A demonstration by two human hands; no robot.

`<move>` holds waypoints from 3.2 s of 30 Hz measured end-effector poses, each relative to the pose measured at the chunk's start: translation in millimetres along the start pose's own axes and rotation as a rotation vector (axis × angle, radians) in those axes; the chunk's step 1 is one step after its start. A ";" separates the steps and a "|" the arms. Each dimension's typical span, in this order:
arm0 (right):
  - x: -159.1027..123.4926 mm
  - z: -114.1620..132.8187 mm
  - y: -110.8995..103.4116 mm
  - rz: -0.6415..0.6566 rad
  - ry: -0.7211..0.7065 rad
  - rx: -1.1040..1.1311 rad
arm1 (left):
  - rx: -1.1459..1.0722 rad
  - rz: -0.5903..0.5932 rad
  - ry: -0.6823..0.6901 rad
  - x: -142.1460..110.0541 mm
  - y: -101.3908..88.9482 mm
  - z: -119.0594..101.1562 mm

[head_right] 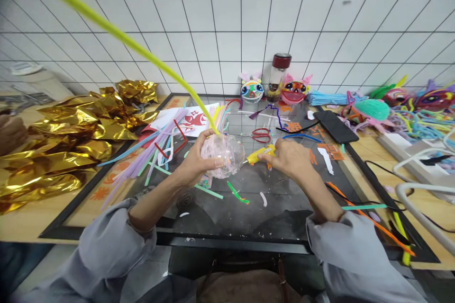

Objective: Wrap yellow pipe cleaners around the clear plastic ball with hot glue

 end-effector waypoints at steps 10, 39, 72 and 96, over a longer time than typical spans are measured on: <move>0.2 7.4 14.0 0.102 0.034 -0.033 | -0.140 -0.046 -0.049 0.9 -6.5 -4.2; -70.0 -0.5 -55.2 -1.151 -0.158 0.496 | 0.193 0.096 0.001 -14.8 21.7 -6.1; -73.4 7.3 -59.7 -1.138 -0.238 0.373 | 0.146 0.181 -0.002 -19.4 35.9 -12.2; -84.4 14.8 -65.9 -1.297 -0.409 0.320 | 0.249 0.159 0.004 -17.7 30.7 -9.2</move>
Point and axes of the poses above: each hand's wrist, its own x-axis towards the middle knuckle, its own y-axis out of the palm, z = x × y, the point moved 8 cm from there along x, towards the middle knuckle, and after that the axes turned 1 degree about z, right-handed, at the moved point
